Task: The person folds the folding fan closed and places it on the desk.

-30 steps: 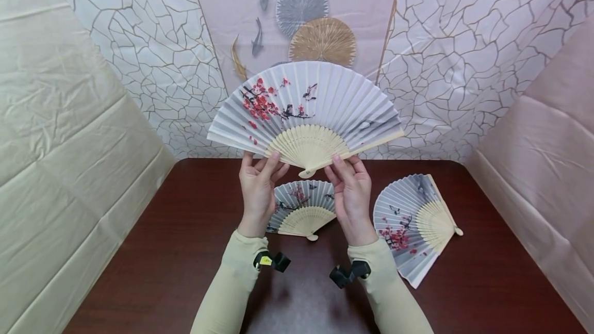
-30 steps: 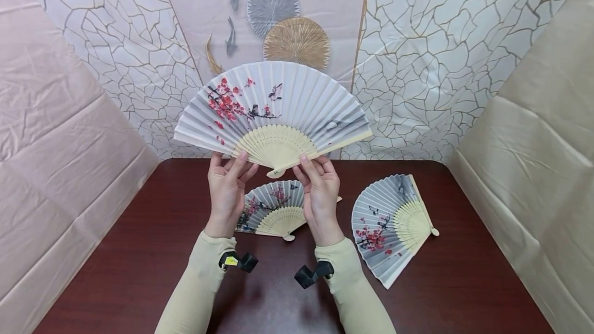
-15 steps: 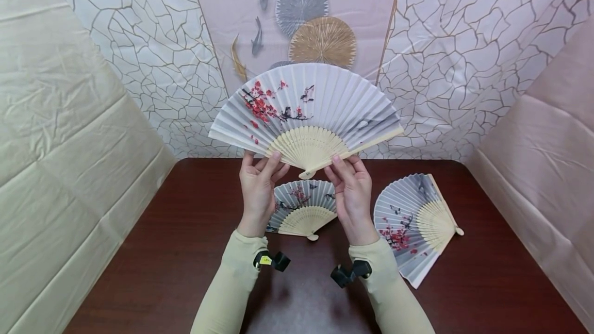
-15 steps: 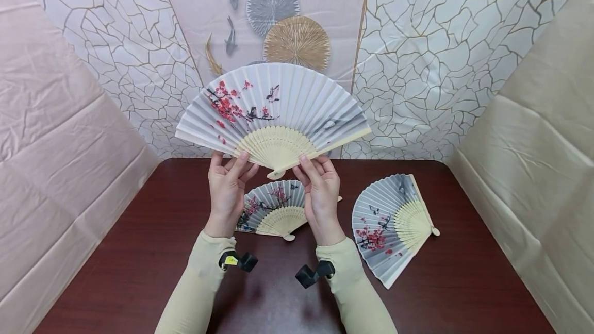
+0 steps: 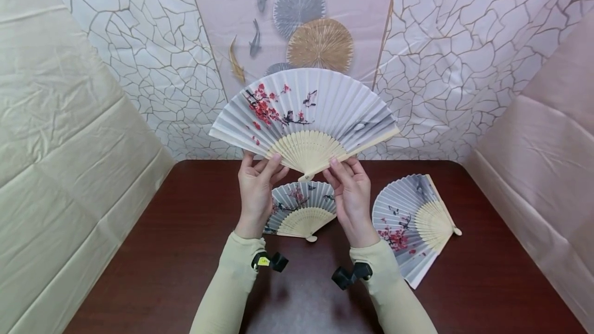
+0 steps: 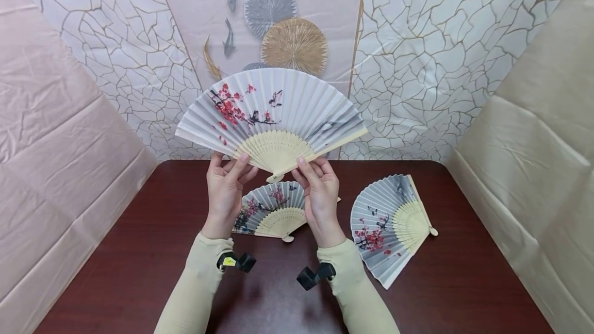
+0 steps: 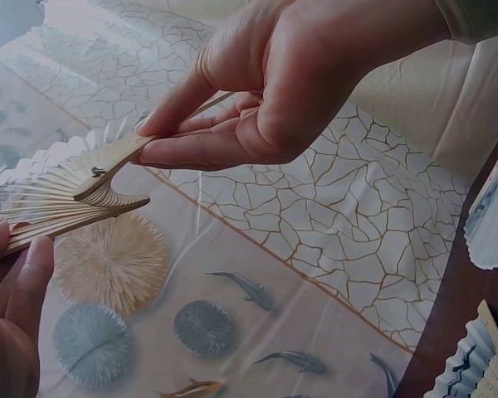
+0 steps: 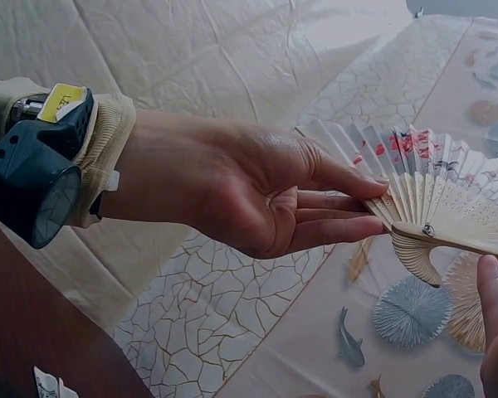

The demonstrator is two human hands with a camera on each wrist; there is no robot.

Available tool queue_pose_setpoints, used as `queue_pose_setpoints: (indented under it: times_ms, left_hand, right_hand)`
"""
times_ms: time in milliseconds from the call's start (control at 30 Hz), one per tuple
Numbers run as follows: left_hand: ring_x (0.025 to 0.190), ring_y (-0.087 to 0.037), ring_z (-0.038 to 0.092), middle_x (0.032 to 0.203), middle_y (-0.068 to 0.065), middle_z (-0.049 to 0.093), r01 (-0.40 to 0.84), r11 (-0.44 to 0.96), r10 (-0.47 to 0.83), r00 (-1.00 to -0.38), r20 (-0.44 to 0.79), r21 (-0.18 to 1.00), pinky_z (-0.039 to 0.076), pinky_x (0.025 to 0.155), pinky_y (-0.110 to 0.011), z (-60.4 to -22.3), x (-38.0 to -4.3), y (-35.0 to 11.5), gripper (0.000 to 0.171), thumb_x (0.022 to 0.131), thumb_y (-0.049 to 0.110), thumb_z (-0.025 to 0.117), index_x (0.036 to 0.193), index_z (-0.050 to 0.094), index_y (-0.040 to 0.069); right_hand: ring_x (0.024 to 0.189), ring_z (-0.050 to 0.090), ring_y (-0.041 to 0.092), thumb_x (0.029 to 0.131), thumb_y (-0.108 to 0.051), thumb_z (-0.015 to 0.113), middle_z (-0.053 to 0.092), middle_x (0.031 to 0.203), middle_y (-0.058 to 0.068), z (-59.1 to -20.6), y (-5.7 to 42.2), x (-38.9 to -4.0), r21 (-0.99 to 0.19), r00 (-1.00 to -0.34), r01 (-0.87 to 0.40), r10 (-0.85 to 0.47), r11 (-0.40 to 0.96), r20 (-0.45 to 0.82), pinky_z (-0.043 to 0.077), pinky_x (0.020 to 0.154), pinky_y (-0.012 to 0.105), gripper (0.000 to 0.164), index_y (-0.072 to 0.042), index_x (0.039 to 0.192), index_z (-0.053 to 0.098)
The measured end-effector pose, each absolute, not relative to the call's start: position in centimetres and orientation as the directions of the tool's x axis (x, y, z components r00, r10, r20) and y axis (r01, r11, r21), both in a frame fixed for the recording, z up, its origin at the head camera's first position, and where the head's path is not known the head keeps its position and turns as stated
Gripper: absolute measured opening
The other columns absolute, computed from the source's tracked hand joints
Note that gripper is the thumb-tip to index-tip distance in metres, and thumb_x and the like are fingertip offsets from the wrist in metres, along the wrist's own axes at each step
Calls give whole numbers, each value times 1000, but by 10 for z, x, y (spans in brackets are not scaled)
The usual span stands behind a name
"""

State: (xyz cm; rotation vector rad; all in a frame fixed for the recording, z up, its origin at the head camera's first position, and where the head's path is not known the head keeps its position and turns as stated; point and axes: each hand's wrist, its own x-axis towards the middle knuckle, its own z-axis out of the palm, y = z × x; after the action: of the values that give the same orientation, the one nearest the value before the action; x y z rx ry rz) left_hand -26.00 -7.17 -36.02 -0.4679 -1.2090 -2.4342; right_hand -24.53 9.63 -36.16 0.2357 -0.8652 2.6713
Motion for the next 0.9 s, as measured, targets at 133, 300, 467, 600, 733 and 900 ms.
queue_pose_setpoints:
  times_ms: [133, 300, 467, 600, 733, 900]
  left_hand:
    - [82, -19, 74, 101, -12, 75, 476, -549, -176, -870, 461, 687, 63, 73, -36, -361, -260, -72, 40, 95, -8, 63, 132, 55, 6]
    - [83, -19, 75, 102, -12, 75, 468, -546, -162, -873, 460, 695, 63, 74, -36, -362, -260, -73, 40, 95, -9, 63, 131, 55, 6]
    - [83, -19, 75, 102, -12, 75, 464, -538, -149, -874, 462, 704, 63, 74, -37, -361, -261, -73, 40, 94, -9, 64, 131, 56, 5]
    - [84, -20, 74, 101, -12, 75, 454, -530, -133, -879, 458, 716, 63, 74, -37, -360, -260, -74, 37, 94, -8, 64, 128, 56, 5]
    - [88, -21, 74, 102, -11, 75, 442, -518, -114, -884, 453, 732, 63, 75, -37, -361, -260, -75, 36, 94, -8, 64, 126, 56, 6]
    - [87, -21, 74, 101, -11, 75, 448, -513, -96, -878, 469, 733, 63, 75, -37, -363, -262, -76, 36, 94, -9, 64, 126, 57, 5]
  right_hand:
    - [76, 71, 15, 95, 16, 55, 69, 86, 7, -363, 97, -245, -552, -935, -349, 246, -757, 254, 62, 72, 26, 21, -4, 92, 61]
    - [74, 72, 15, 94, 16, 56, 70, 86, 7, -363, 99, -245, -570, -937, -344, 235, -746, 257, 62, 72, 26, 21, -4, 91, 60]
    - [74, 71, 14, 94, 16, 55, 70, 87, 7, -363, 100, -245, -586, -938, -341, 228, -735, 260, 62, 71, 26, 21, -4, 92, 61]
    - [73, 71, 15, 94, 16, 57, 69, 85, 7, -362, 100, -244, -599, -938, -343, 227, -723, 263, 62, 71, 26, 21, -4, 92, 60]
    - [73, 71, 14, 94, 16, 57, 69, 84, 7, -362, 100, -243, -621, -944, -329, 222, -711, 245, 62, 71, 26, 22, -5, 90, 59]
    - [75, 72, 14, 95, 16, 55, 71, 85, 6, -363, 101, -242, -639, -949, -313, 209, -703, 235, 62, 72, 26, 22, -5, 90, 61]
